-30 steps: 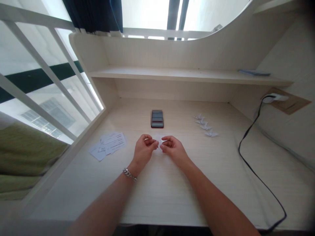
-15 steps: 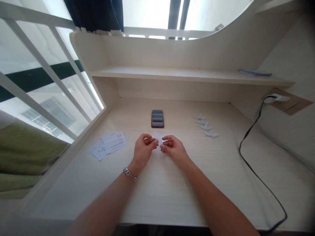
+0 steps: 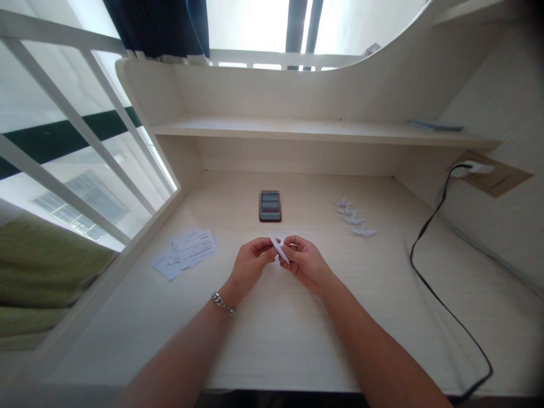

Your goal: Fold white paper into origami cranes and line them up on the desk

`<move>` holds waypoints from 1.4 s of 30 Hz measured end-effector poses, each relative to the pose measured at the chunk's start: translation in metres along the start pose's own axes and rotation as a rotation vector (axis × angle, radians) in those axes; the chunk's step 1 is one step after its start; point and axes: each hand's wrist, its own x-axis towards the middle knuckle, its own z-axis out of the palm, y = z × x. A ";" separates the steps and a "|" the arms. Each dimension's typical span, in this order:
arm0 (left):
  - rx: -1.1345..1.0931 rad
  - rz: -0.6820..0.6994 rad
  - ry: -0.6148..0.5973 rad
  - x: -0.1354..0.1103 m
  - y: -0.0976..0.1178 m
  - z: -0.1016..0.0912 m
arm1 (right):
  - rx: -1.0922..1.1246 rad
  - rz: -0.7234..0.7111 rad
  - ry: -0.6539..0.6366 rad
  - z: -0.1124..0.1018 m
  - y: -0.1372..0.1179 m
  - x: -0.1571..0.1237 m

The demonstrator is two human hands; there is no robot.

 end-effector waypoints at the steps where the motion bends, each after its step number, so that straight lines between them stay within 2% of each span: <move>1: -0.004 -0.001 -0.012 -0.001 0.001 0.000 | 0.003 0.018 -0.017 0.000 0.000 -0.001; 6: -0.012 0.007 -0.032 -0.002 0.003 0.002 | -0.081 0.042 -0.023 -0.002 0.003 0.001; 11: 0.167 -0.001 0.123 0.002 0.000 -0.003 | -0.361 -0.121 0.157 -0.005 0.006 0.008; 14: 0.281 0.001 0.127 0.003 -0.002 -0.005 | -0.576 -0.232 0.137 -0.008 0.006 0.010; 17: 0.290 -0.001 0.099 0.002 -0.002 -0.005 | -0.680 -0.263 0.137 -0.011 0.006 0.011; 27: 0.257 -0.068 0.066 0.001 0.003 -0.006 | -0.505 -0.058 0.086 -0.010 0.003 0.007; 34: 0.225 -0.067 0.009 -0.001 0.006 -0.007 | -0.440 -0.061 0.062 -0.009 -0.002 0.004; 42: 0.220 -0.039 0.037 -0.003 0.008 -0.005 | -0.395 -0.071 0.029 -0.007 -0.005 0.001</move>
